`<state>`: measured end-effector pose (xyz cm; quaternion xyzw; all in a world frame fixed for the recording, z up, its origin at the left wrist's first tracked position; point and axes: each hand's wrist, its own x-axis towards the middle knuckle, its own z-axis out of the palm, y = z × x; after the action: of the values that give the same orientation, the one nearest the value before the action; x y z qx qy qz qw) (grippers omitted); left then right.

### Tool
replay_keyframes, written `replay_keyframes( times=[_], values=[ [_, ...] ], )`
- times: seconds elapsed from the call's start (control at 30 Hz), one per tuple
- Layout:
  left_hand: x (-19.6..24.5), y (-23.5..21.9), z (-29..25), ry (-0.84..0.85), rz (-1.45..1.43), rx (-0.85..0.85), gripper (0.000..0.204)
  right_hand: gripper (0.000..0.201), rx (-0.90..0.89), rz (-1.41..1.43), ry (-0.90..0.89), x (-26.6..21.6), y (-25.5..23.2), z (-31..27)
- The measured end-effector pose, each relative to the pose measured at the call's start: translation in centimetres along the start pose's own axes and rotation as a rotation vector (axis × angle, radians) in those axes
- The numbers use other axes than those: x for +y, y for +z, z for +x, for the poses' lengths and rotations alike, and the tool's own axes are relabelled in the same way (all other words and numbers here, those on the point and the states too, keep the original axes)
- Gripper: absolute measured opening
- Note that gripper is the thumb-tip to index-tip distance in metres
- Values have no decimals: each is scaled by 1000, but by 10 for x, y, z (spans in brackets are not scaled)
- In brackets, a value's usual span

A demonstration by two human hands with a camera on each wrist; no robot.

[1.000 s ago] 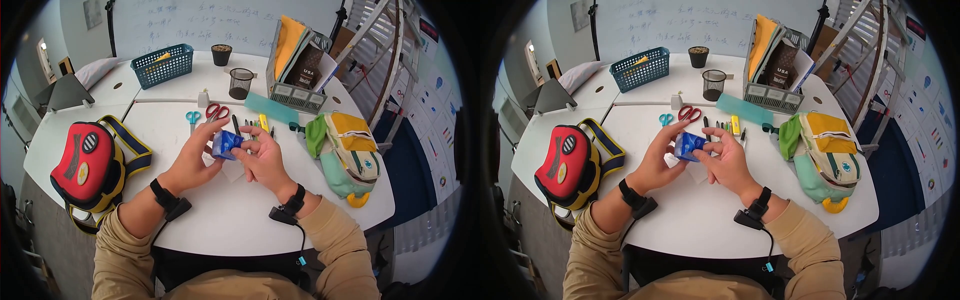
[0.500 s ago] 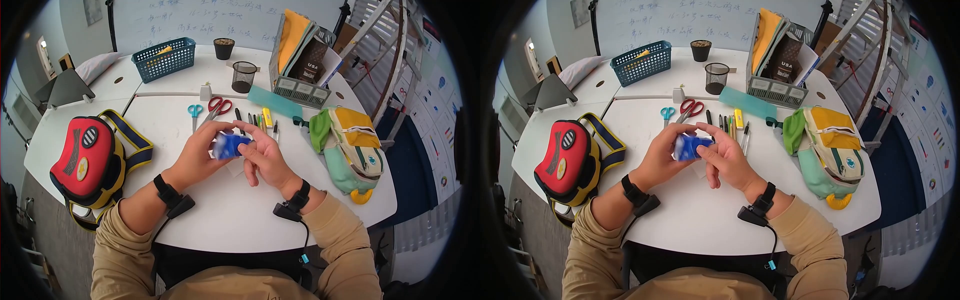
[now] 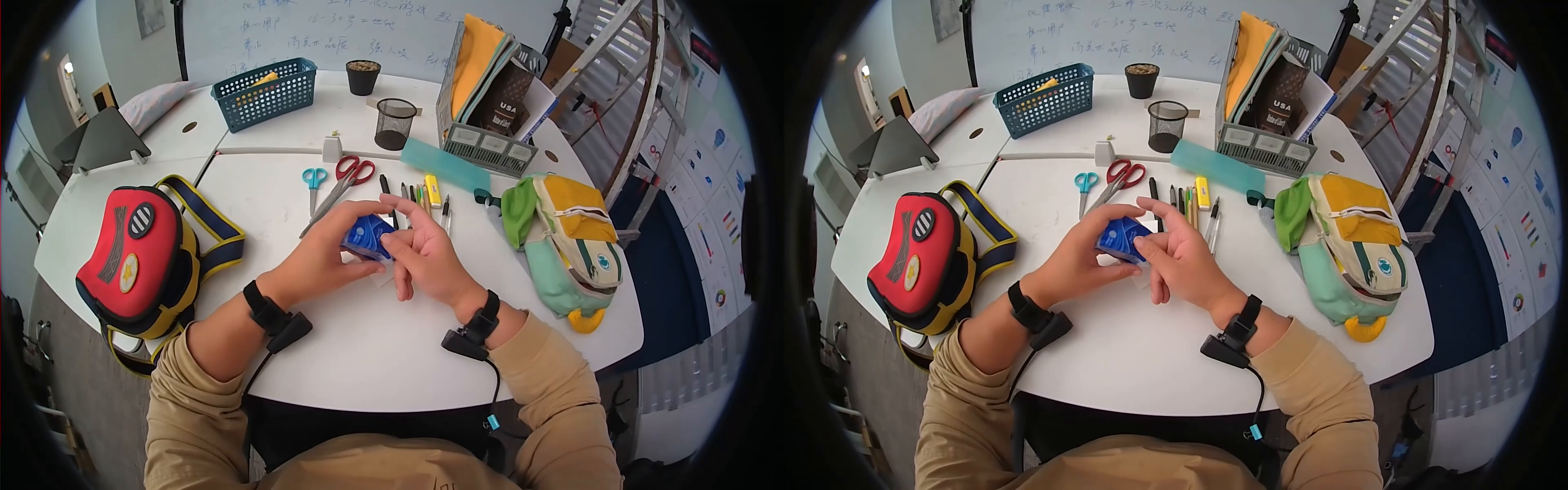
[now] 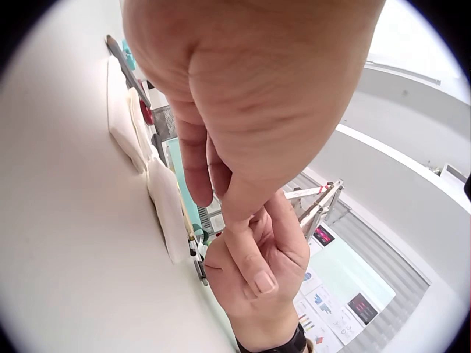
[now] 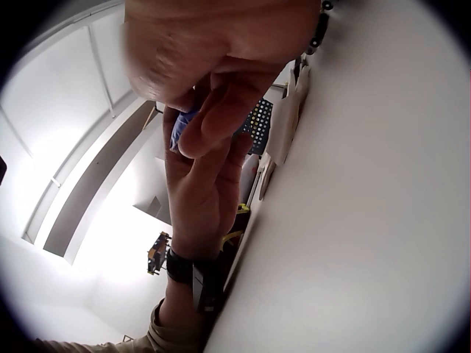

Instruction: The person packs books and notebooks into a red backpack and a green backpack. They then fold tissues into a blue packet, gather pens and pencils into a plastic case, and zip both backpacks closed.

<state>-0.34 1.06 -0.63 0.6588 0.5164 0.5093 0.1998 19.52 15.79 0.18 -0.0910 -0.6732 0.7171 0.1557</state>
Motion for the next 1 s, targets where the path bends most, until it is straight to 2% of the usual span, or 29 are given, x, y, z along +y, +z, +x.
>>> replay_keyframes(
  times=[0.1, 0.17, 0.27, 0.37, 0.4, 0.5, 0.57, 0.63, 0.73, 0.87, 0.97, 1.0],
  values=[
    [-2, -5, -1, 32, 212, 48, 75, 65, 2, 7, 24, -2, 4, 0],
    [1, -7, -2, -62, 164, 108, 72, 64, -7, 8, 10, -2, -1, 0],
    [-2, -8, 1, -119, 112, 230, 70, 57, 140, 40, -110, -6, 6, -1],
    [-6, -11, 2, -184, 96, 378, 68, 48, 222, -46, -218, 3, 0, 6],
    [-9, -12, 3, -224, 108, 431, 68, 37, 247, -26, -153, 5, -1, 6],
    [-18, -17, 5, -336, 15, 538, 67, 36, 187, -472, -82, 31, -13, 12],
    [-8, -17, 7, -403, -86, 579, 66, 50, 192, -727, -61, 1, 6, 2],
    [-9, -16, 7, -402, -134, 597, 65, 59, 155, -986, -108, -10, 12, -1],
    [-12, -18, 9, -413, -221, 569, 65, 64, 126, -1115, -51, -11, 17, -6],
    [-7, -20, 10, -438, -343, 535, 70, 55, 126, -1192, -76, -8, 16, -6],
    [-4, -18, 7, -293, -194, 500, 75, 48, 116, -1239, -136, -9, 16, -8],
    [-2, -17, 7, -290, -225, 477, 76, 47, 115, -1262, -135, -12, 19, -10]
  ],
)
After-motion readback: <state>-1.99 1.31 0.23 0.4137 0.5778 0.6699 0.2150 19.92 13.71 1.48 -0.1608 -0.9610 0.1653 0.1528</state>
